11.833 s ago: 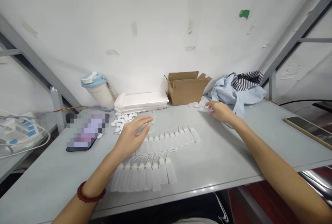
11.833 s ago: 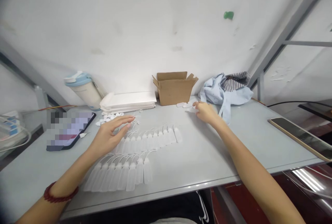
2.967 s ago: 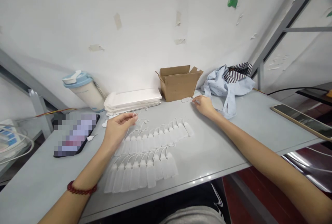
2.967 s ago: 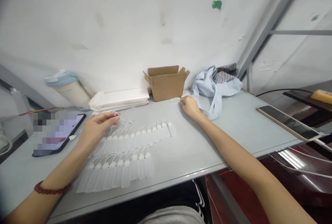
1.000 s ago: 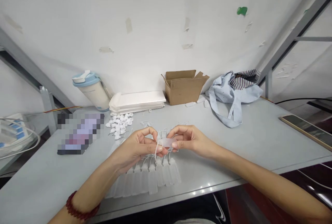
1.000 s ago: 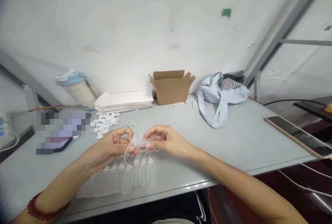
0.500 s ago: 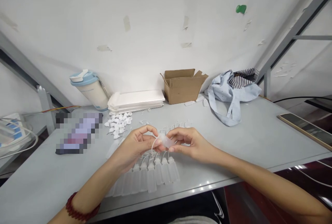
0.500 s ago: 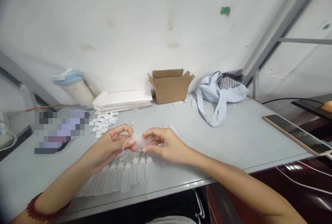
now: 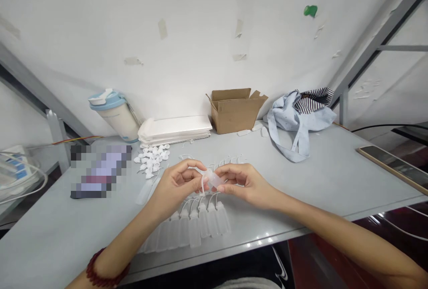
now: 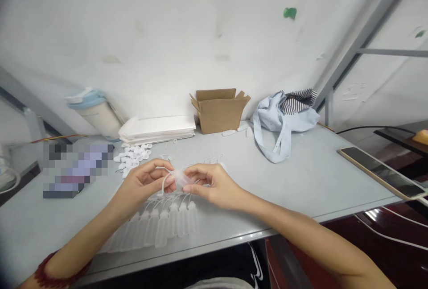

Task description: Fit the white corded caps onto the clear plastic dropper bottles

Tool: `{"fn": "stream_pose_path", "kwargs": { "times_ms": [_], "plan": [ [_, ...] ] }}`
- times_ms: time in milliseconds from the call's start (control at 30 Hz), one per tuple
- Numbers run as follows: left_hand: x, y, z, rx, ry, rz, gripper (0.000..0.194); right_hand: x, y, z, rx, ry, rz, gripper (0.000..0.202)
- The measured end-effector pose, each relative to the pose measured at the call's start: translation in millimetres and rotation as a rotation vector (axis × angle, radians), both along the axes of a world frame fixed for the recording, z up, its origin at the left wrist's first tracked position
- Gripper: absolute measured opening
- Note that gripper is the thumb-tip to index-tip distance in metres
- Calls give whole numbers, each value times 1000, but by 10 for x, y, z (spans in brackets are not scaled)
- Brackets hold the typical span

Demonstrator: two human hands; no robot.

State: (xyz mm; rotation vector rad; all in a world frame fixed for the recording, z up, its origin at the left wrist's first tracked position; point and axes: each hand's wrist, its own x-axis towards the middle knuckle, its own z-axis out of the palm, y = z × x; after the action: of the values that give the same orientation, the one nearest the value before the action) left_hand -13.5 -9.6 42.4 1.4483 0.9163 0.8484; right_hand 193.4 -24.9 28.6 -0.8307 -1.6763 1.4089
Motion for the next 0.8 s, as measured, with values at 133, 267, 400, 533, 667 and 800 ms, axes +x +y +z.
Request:
{"fn": "stream_pose_path", "kwargs": {
  "times_ms": [133, 267, 400, 533, 667, 800],
  "plan": [
    [12, -12, -2, 35, 30, -4, 15, 3, 4, -3, 31, -11, -31, 22],
    [21, -15, -1, 62, 58, -3, 16, -5, -8, -13, 33, 1, -19, 25],
    [13, -17, 3, 75, 103, 1, 17, -8, -11, -53, 52, -46, -41, 40],
    [-2, -36, 7, 199, 186, 41, 14, -8, -8, -94, 171, -122, -99, 40],
    [6, -76, 20, 373, 254, 87, 8, -16, -24, -81, 292, -157, -120, 33],
    [29, -104, 28, 443, 305, 70, 7, -20, -52, -45, 396, -250, -129, 25]
  ]
}}
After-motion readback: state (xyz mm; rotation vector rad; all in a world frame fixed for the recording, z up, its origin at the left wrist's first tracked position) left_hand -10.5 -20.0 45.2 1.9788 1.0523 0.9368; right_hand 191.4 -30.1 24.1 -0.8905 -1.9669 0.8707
